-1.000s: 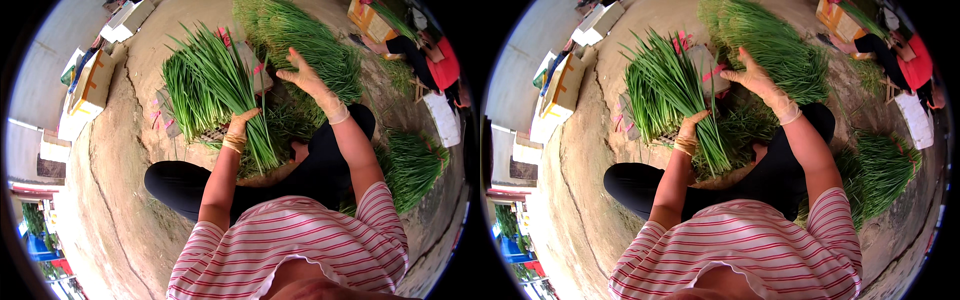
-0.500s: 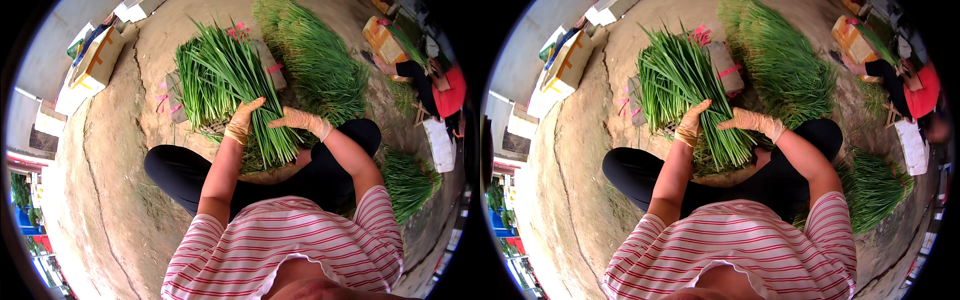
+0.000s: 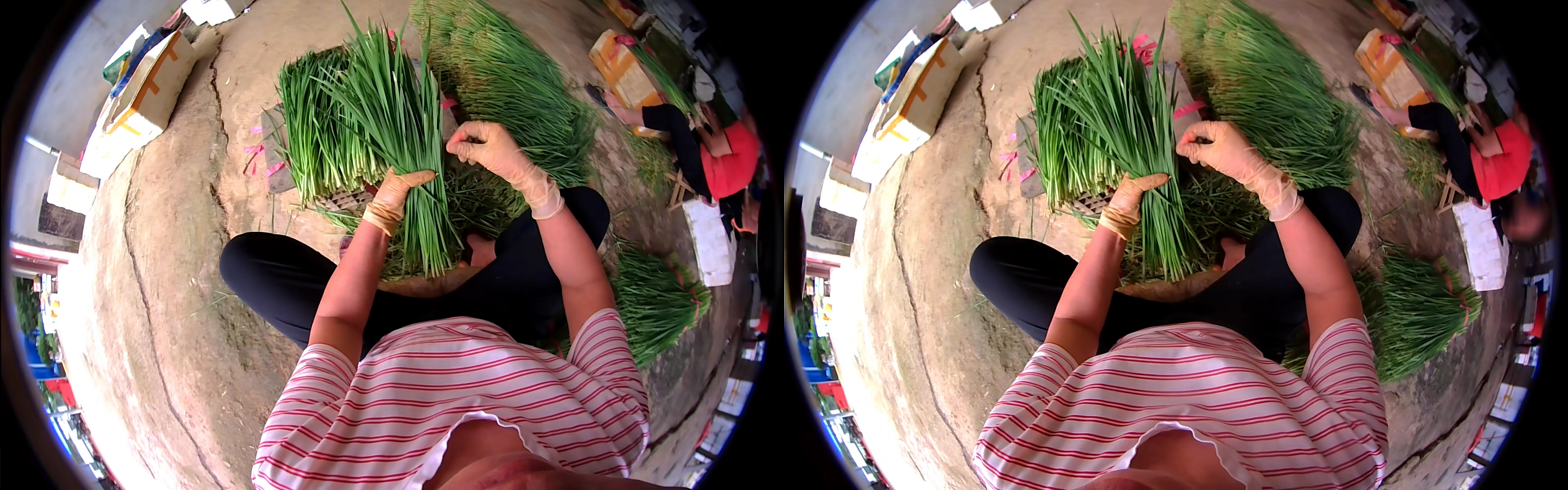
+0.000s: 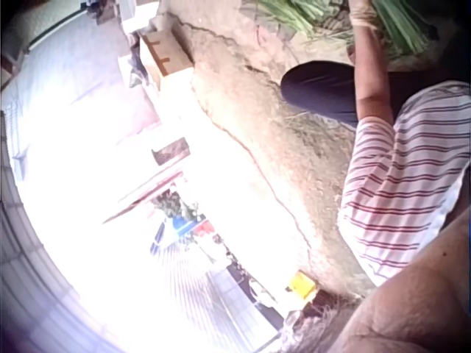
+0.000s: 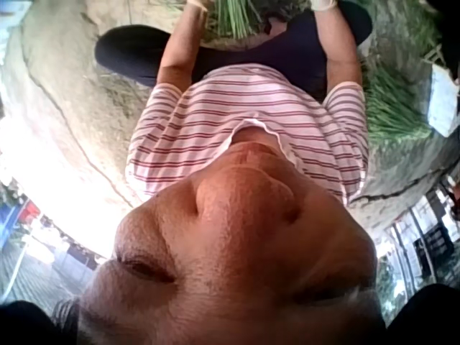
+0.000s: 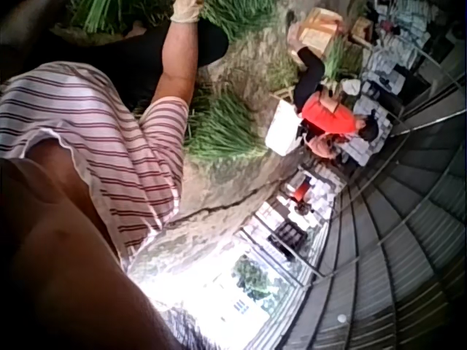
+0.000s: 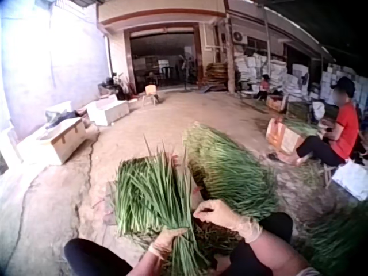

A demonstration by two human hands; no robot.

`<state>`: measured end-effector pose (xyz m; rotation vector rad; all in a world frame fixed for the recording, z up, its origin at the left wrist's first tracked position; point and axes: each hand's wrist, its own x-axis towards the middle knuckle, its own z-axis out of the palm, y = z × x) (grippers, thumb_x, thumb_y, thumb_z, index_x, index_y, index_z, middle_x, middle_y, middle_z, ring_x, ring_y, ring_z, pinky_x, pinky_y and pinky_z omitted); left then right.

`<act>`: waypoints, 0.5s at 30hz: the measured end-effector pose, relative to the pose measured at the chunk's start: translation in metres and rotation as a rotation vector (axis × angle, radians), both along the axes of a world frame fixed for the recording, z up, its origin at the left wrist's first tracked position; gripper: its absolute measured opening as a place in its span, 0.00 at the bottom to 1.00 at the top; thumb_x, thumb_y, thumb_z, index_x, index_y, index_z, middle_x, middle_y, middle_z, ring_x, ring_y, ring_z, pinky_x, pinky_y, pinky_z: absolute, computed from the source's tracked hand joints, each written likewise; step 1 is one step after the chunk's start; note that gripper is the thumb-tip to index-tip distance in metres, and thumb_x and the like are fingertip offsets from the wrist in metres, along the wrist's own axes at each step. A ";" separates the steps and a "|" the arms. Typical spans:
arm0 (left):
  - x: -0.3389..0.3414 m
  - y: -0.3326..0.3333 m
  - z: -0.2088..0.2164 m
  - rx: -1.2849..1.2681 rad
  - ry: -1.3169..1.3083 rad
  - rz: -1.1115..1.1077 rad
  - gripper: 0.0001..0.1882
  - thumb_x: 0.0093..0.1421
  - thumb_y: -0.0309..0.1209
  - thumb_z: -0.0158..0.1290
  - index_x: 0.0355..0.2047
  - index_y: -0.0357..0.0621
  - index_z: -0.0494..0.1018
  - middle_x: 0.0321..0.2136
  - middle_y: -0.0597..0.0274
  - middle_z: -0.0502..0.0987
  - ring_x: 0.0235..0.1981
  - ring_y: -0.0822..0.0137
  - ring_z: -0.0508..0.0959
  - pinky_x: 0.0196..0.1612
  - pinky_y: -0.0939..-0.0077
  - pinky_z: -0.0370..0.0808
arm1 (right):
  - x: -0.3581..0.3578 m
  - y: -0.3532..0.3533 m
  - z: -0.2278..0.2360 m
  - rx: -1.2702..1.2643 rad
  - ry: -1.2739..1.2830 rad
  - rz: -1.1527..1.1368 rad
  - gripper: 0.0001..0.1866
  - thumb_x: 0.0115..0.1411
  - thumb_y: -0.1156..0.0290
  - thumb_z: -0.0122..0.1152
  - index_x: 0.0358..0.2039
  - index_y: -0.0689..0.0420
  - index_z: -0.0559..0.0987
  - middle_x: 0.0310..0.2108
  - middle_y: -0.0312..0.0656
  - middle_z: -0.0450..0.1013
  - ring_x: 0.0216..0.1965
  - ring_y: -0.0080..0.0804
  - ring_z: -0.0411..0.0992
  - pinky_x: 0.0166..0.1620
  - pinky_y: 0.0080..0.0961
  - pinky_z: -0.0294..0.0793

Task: The person sorts green chives by hand, picking out individual stalks and arranging them into bundles while sitting on the floor.

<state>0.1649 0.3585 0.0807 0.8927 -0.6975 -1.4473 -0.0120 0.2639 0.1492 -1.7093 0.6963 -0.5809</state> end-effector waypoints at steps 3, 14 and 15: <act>-0.006 0.001 -0.002 -0.031 0.008 -0.026 0.22 0.42 0.20 0.58 0.42 0.40 0.70 0.35 0.65 0.75 0.35 0.69 0.74 0.42 0.77 0.72 | 0.015 0.007 0.008 -0.140 -0.162 -0.114 0.09 0.52 0.74 0.60 0.35 0.58 0.77 0.25 0.28 0.68 0.24 0.15 0.62 0.28 0.12 0.64; -0.016 0.003 -0.009 0.010 -0.045 -0.044 0.23 0.40 0.21 0.59 0.40 0.41 0.70 0.33 0.66 0.74 0.33 0.70 0.74 0.40 0.77 0.71 | 0.020 0.010 0.000 0.210 -0.105 -0.217 0.07 0.58 0.70 0.49 0.34 0.57 0.72 0.30 0.35 0.74 0.19 0.17 0.68 0.20 0.11 0.61; -0.017 0.003 -0.008 0.013 -0.052 -0.038 0.23 0.40 0.21 0.59 0.40 0.41 0.71 0.33 0.66 0.74 0.33 0.71 0.74 0.40 0.77 0.70 | 0.018 0.009 0.001 0.203 -0.103 -0.224 0.07 0.58 0.70 0.50 0.35 0.57 0.73 0.30 0.34 0.74 0.19 0.17 0.67 0.21 0.11 0.61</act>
